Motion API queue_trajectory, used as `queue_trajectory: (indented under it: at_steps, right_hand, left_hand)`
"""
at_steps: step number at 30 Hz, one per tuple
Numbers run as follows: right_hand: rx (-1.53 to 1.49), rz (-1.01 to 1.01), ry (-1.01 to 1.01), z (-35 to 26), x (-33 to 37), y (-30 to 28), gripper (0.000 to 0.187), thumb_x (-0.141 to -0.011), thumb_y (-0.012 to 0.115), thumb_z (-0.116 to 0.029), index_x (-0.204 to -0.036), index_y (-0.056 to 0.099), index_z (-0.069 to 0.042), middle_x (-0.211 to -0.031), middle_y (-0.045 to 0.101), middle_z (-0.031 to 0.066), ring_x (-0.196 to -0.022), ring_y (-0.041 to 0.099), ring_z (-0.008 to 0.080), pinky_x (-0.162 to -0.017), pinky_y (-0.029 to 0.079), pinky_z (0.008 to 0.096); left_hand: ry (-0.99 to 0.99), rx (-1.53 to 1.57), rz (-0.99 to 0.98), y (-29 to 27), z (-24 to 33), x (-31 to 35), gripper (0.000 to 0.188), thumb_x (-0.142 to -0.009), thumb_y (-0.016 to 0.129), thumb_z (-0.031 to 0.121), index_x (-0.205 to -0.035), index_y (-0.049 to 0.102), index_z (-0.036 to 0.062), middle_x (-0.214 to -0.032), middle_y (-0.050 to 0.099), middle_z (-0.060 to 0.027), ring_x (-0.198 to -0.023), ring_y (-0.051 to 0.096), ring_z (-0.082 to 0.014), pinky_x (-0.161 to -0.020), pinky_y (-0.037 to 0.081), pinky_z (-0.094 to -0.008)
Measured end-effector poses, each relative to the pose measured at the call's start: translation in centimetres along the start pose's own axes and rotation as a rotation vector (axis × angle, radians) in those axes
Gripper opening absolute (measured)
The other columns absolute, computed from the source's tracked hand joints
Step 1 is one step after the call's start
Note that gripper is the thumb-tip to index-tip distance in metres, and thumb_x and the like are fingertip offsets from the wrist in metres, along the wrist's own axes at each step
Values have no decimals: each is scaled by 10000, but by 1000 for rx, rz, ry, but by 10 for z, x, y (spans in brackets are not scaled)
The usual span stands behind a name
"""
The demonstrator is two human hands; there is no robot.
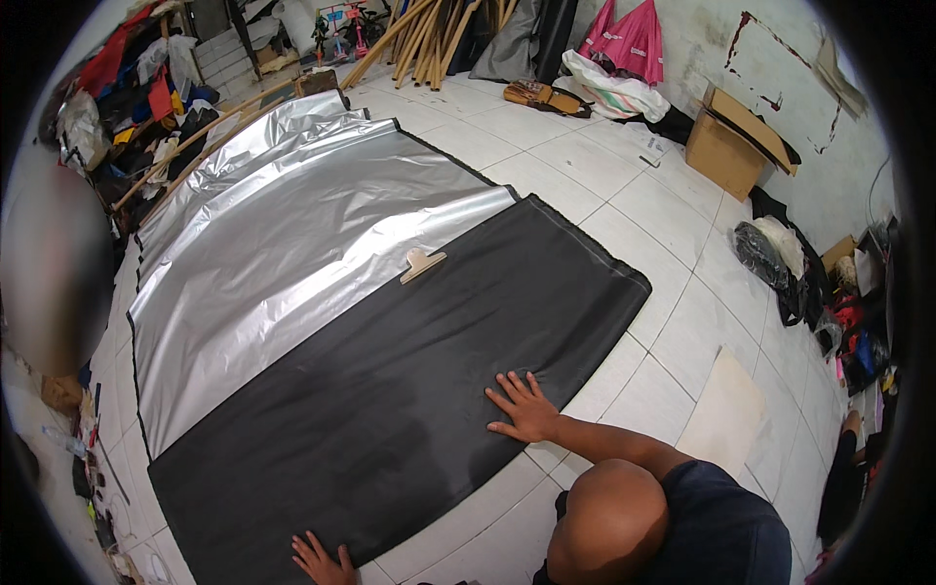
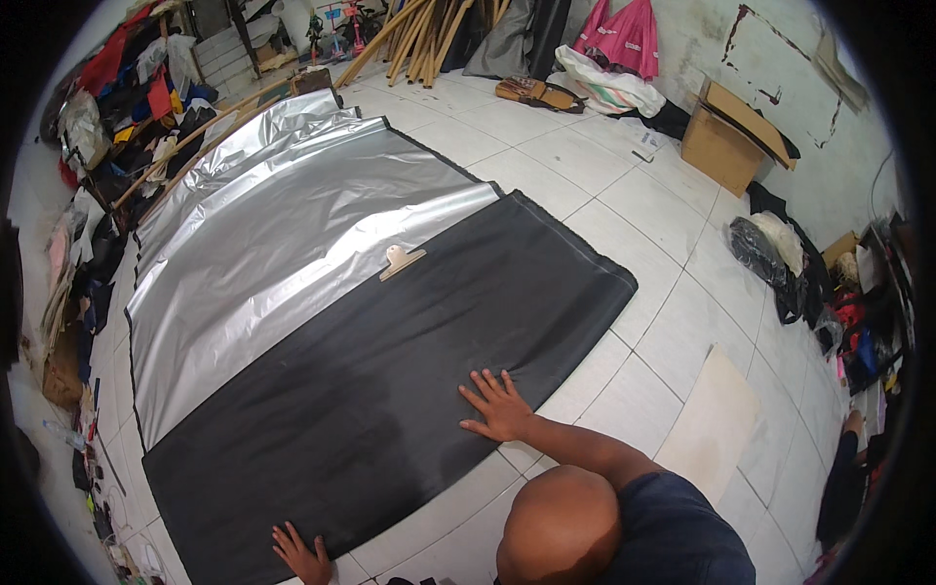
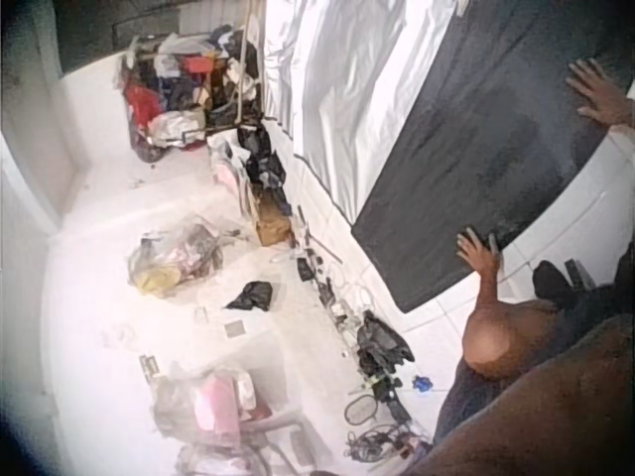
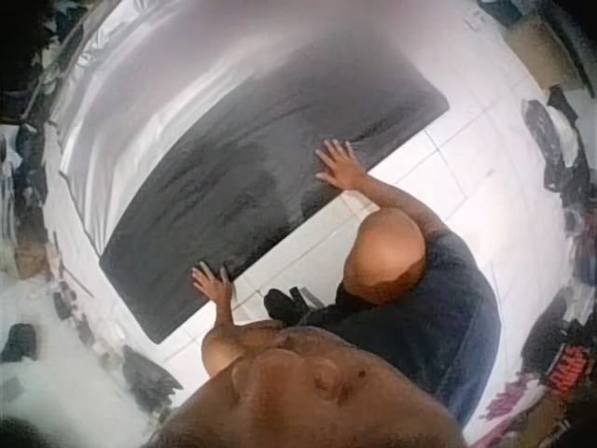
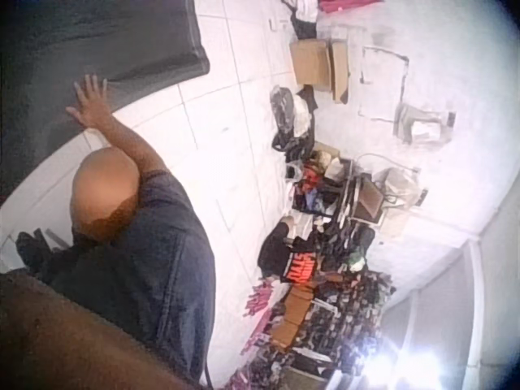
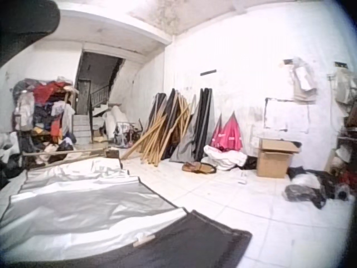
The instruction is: The person aligns and smooths layers of a silver and black softbox reflector on a tiled floor, using a wooden clip to secure the edges together.
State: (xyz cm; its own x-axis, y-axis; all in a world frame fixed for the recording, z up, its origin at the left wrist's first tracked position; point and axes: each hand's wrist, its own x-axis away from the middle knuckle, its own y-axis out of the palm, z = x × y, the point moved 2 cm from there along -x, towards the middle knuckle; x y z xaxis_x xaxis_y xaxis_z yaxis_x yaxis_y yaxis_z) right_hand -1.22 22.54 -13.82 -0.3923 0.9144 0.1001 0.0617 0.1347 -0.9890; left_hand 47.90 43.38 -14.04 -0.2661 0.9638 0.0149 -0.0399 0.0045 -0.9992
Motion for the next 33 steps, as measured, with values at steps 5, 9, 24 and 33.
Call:
queue_trajectory:
  at_steps: [5, 9, 24, 33]
  right_hand:
    - [18, -130, 50, -3, 4, -1, 800, -892, 189, -708, -1502, 123, -193, -1551, 74, 159, -1435, 30, 339, -1131, 16, 557]
    - [17, -122, 48, 1, 22, -4, 798, -892, 208, -706, -1500, 140, -194, -1551, 75, 162, -1435, 27, 339, -1129, 15, 563]
    - [-727, 596, 860, 132, 140, 31, 509, -862, 650, -349, -1135, 481, 46, -908, 597, 194, -816, 581, 337, -769, 471, 409]
    - [-2013, 396, 1024, 175, 98, 42, 435, -861, 654, -340, -1173, 533, -62, -1129, 582, 102, -997, 582, 241, -810, 497, 377]
  left_hand:
    - [-16, 35, -61, 0, 1, 3, 767, -898, 490, 511, -1455, 260, 37, -1484, 209, -288, -1368, 200, -449, -1092, 132, -584]
    - [-81, 173, -66, -4, 14, 23, 774, -847, 559, 426, -1443, 276, 20, -1493, 183, -280, -1380, 150, -463, -1102, 73, -578]
    - [-1281, 735, 466, 18, -104, 83, 809, -834, 645, 459, -1360, 343, -76, -1294, 441, -271, -1191, 438, -417, -1032, 329, -481]
    - [-1255, 2125, 576, 16, -138, 80, 356, -839, 688, 259, -1107, 581, 50, -1071, 622, -76, -903, 611, -241, -689, 514, -351]
